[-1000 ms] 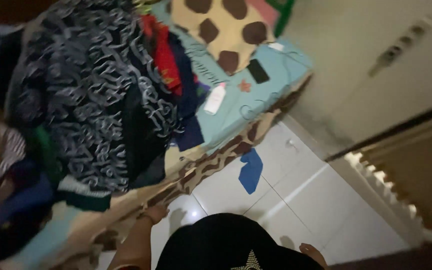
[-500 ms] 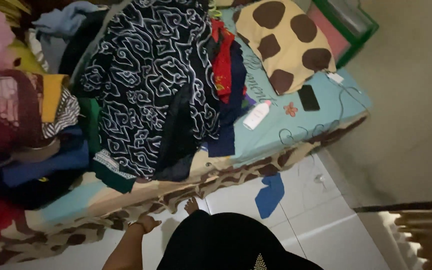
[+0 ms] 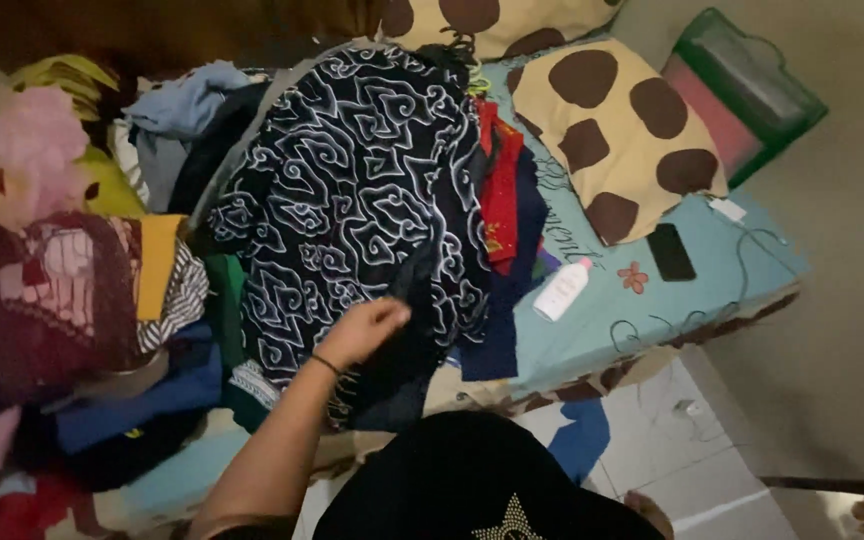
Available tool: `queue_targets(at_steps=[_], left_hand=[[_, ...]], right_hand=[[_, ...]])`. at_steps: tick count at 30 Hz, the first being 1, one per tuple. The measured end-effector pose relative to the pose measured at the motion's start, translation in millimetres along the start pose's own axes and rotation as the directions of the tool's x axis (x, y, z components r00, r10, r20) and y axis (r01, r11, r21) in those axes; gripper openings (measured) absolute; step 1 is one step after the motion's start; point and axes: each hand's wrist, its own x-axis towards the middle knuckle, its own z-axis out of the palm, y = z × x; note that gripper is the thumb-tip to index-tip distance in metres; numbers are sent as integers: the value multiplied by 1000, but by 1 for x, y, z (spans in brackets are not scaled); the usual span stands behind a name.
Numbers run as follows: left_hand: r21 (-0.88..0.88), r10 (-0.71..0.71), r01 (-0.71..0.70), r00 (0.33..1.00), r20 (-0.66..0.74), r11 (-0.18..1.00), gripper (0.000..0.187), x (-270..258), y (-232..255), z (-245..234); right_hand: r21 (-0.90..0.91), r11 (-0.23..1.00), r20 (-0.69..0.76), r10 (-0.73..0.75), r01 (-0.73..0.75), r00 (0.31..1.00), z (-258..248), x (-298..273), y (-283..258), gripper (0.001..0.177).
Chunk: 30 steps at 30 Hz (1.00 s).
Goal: The person takes clothes on hangers from a pile on a bed and hangs them inside a wardrobe. They handle several garments, including a grey shirt, a patterned black and white top, and a red and black jacket, placing each on the wardrobe rail.
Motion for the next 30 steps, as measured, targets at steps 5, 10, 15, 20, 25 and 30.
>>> queue_targets(at_steps=[5,10,15,20,25,30], left_hand=[[-96,176,-232,899,-400,968,25,49,11,-51],[2,239,-272,844,-480,962,26,80,39,-90],[48,188,-193,825,-533,980,25,114,72,-112],[67,165,-153,825,-540,986,30,167,115,-138],[107,205,-175,797,-569,979,31,245,116,-153],[163,269,-216,699,-662,963,31,321,93,-165]], right_hand=[[-13,998,94,-59,61,994,10,-7,-130,49],[-137,923,130,-344,360,930,-8,-11,-209,39],[57,715,47,-700,697,713,-20,30,-287,42],[125,456,54,-890,881,453,-52,32,-423,47],[83,-150,8,-988,985,-152,-50,24,-528,30],[196,-346,5,-935,918,-353,-27,-9,-589,46]])
